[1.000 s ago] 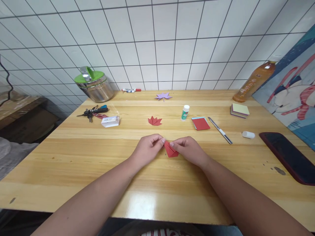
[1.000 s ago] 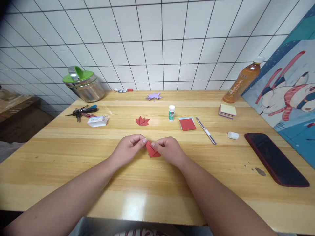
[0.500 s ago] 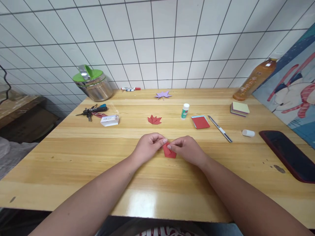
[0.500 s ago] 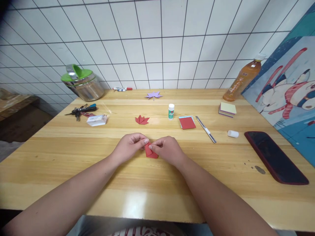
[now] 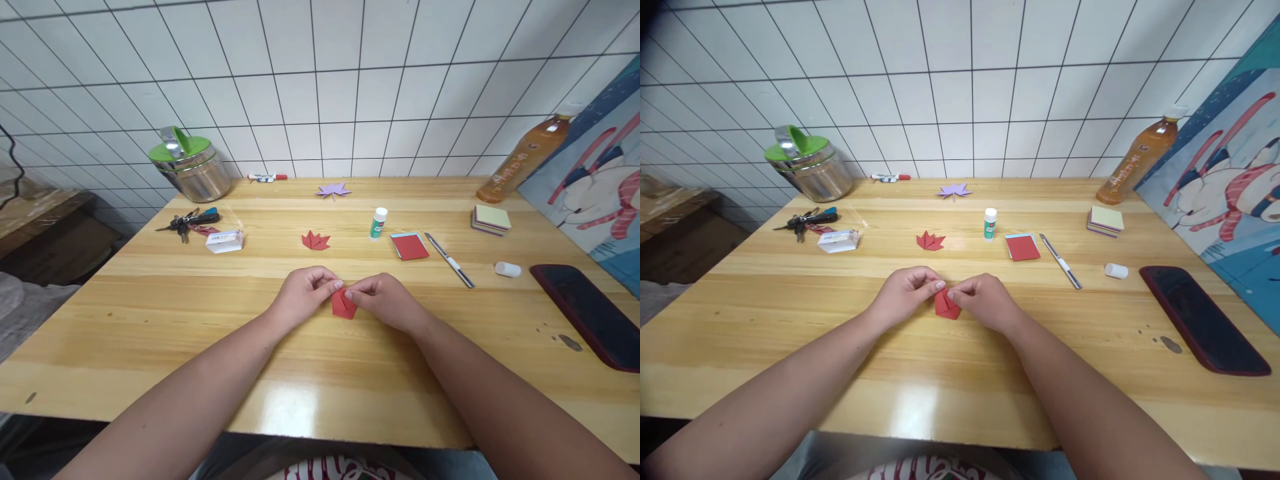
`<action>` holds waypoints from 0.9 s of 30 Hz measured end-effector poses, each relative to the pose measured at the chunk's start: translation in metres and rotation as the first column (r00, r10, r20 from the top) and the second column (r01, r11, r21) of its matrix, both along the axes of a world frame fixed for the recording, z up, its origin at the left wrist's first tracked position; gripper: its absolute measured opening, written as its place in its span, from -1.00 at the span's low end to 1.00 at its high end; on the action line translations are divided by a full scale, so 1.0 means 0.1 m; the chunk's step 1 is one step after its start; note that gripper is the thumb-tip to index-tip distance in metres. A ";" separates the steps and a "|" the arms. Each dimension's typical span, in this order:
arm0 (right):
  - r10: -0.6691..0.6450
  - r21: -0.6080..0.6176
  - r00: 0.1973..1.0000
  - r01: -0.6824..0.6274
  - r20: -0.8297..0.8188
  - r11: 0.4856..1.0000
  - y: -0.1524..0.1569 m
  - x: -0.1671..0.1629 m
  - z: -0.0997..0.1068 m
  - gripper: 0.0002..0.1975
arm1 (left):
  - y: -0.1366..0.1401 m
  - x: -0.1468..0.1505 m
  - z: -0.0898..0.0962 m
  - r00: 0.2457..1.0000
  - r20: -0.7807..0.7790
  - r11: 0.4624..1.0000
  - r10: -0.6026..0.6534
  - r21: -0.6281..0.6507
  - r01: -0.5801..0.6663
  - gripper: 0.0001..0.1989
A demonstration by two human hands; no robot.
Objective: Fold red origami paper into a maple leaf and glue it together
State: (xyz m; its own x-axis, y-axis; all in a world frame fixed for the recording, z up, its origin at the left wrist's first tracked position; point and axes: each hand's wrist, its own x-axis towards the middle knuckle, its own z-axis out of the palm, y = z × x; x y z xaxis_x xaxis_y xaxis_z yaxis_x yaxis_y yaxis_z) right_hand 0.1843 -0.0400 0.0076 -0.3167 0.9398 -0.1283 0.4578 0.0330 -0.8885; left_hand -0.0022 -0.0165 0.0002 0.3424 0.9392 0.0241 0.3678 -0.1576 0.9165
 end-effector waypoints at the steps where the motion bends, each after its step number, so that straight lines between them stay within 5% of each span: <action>1: -0.008 -0.007 1.000 0.008 0.008 1.000 0.00 -0.01 0.00 -0.74 | 0.00 0.00 0.00 1.000 0.002 1.000 0.001 0.003 -0.001 -0.80; 24: -0.076 -0.056 0.996 0.078 0.043 0.995 -0.03 -0.07 0.05 -0.74 | -0.04 0.00 0.06 0.982 0.188 0.968 -0.033 -0.240 0.079 -0.65; 27: -0.092 -0.055 0.995 0.094 0.028 0.994 -0.02 -0.08 0.04 -0.72 | -0.04 0.02 0.06 0.988 0.155 0.982 -0.001 -0.187 0.030 -0.67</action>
State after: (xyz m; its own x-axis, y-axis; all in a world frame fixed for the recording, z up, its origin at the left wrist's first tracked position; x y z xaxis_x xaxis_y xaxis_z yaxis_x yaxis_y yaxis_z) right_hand 0.1765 -0.0417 0.0115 -0.2242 0.9562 -0.1883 0.4792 -0.0600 -0.8757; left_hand -0.0001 -0.0210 0.0060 0.3628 0.9265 -0.0995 0.2196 0.0188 0.9754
